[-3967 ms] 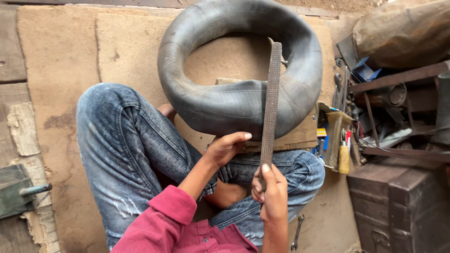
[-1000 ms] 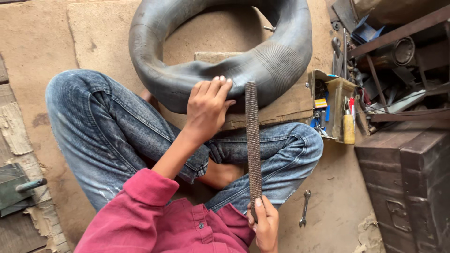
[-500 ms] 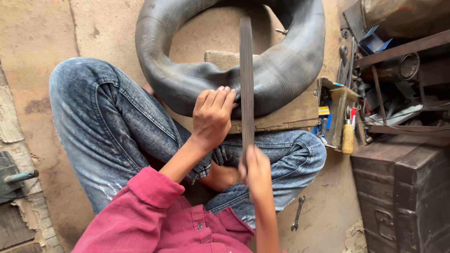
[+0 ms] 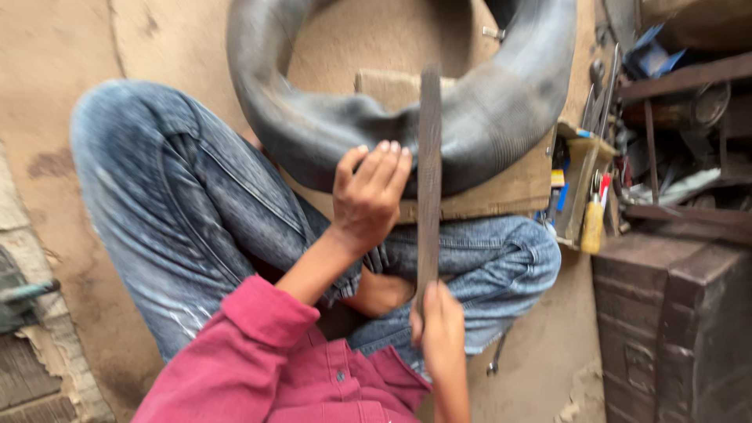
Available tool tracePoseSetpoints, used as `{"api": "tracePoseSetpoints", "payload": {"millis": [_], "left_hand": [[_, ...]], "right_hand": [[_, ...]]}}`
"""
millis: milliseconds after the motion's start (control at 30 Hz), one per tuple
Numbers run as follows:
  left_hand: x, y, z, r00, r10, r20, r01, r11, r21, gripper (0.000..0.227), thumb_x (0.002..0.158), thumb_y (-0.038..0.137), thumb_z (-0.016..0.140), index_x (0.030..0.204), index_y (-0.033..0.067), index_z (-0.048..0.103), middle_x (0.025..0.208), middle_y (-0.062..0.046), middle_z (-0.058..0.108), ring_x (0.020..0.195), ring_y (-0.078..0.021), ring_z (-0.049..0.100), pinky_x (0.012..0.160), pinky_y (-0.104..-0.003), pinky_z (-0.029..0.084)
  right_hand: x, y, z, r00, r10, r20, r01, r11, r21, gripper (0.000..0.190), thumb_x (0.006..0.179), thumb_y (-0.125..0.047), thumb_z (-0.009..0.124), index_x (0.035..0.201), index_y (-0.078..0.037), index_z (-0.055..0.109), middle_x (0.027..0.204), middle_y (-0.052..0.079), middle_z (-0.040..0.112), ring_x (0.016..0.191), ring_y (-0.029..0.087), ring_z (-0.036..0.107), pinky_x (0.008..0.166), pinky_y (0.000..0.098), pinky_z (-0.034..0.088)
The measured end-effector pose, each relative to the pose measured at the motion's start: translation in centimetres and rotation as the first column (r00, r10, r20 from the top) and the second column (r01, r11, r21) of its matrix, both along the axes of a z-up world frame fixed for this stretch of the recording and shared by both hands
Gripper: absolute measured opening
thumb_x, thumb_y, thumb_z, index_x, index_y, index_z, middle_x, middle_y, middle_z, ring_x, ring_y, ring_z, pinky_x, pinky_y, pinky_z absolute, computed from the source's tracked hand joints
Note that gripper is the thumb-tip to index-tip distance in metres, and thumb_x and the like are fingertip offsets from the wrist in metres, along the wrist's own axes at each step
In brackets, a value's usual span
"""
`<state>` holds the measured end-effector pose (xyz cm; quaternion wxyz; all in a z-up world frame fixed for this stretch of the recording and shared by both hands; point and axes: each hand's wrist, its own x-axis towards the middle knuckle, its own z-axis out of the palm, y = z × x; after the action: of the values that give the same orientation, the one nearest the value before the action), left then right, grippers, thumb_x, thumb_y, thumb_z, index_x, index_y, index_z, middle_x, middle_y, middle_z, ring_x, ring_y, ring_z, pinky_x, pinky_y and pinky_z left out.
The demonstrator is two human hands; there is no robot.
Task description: The person sits cross-legged on the floor and uses a metal file to scrape the surface of a large rubber tire. They hold the tire steady with one hand while repeatedly moving the file back and forth along the tire's surface to remove material or smooth the rubber.
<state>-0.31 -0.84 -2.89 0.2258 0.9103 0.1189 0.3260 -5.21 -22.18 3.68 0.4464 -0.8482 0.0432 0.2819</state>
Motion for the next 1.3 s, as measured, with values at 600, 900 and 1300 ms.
{"api": "tracePoseSetpoints", "payload": {"millis": [600,900,1300], "left_hand": [[-0.1,0.5,1.2,0.998,-0.064,-0.029,0.063,0.997,-0.053,0.041,0.083,0.003,0.059,0.123,0.002,0.068,0.121,-0.01,0.071,0.121,-0.0222,0.062,0.11,-0.039,0.036],[0.2,0.2,1.7,0.999,-0.036,-0.009,0.034,0.99,-0.139,0.031,0.089,0.005,0.065,0.12,0.0058,0.069,0.119,-0.007,0.071,0.117,-0.0206,0.064,0.107,-0.039,0.037],[-0.1,1.0,1.7,0.992,-0.122,0.017,0.123,0.983,-0.139,0.032,0.088,0.006,0.062,0.119,0.0016,0.069,0.119,-0.01,0.07,0.116,-0.0237,0.063,0.105,-0.04,0.037]], "right_hand": [[0.6,2.7,-1.9,0.997,-0.08,0.011,0.078,0.985,0.156,0.044,0.11,-0.036,0.043,0.077,-0.008,0.051,0.055,-0.004,0.042,0.043,0.005,0.037,0.038,0.0247,0.028],[2.5,4.8,-2.4,0.966,-0.215,0.141,0.173,0.949,0.261,0.036,0.11,-0.029,0.045,0.084,-0.006,0.053,0.065,-0.005,0.046,0.05,0.004,0.039,0.042,0.0238,0.031],[6.9,8.2,-3.4,0.972,-0.194,0.132,0.152,0.95,0.274,0.041,0.11,-0.036,0.042,0.082,-0.008,0.052,0.058,-0.003,0.044,0.044,0.005,0.036,0.039,0.0258,0.027]]}}
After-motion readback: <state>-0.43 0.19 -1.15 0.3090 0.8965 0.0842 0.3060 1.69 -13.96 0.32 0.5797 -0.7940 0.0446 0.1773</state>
